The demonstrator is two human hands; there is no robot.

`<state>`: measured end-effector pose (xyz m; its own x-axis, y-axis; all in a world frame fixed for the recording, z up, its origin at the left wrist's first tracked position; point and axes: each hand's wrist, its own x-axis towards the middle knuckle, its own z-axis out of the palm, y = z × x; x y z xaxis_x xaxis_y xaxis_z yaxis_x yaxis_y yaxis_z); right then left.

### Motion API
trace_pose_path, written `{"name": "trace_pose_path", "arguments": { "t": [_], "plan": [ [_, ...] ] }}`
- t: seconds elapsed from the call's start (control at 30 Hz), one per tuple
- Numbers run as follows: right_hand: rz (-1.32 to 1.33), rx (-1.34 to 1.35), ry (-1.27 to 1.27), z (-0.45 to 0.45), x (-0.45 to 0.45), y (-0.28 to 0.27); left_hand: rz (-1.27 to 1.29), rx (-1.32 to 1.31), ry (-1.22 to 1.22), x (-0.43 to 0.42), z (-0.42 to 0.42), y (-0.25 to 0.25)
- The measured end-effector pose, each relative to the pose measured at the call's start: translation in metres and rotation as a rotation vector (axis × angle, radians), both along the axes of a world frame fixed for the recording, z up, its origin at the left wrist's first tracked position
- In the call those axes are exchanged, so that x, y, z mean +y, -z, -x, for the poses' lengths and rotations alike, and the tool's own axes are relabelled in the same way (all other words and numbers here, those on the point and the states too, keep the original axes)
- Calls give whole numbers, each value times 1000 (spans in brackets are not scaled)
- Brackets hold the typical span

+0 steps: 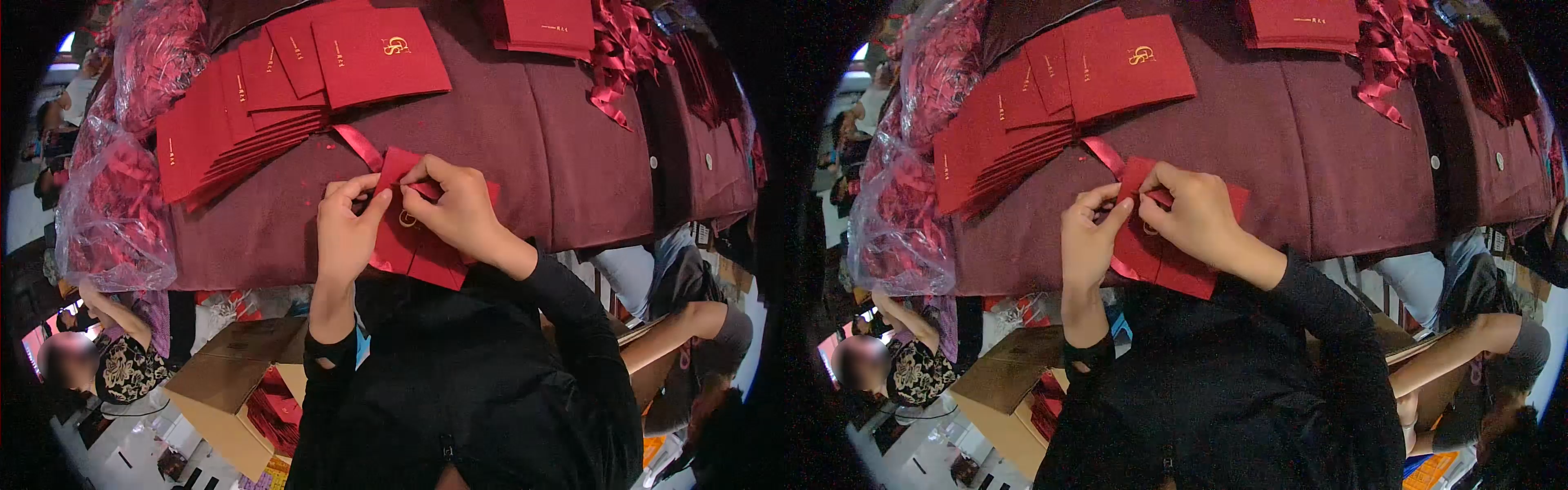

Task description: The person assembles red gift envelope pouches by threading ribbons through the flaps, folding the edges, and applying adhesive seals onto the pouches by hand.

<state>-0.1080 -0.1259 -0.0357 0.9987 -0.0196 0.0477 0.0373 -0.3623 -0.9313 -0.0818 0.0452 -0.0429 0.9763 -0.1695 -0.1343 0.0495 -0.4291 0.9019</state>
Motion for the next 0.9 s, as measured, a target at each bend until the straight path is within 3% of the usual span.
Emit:
{"name": "trace_pose_path", "arguments": {
  "t": [0.3, 0.5, 0.9],
  "plan": [
    [27, 23, 119, 1, 12, 1, -30, 20, 7, 0, 0, 0],
    [13, 103, 109, -1, 10, -2, -104, -86, 42, 2, 2, -4],
    [33, 107, 73, 2, 12, -1, -78, -13, 93, 7, 1, -6]
  ]
}}
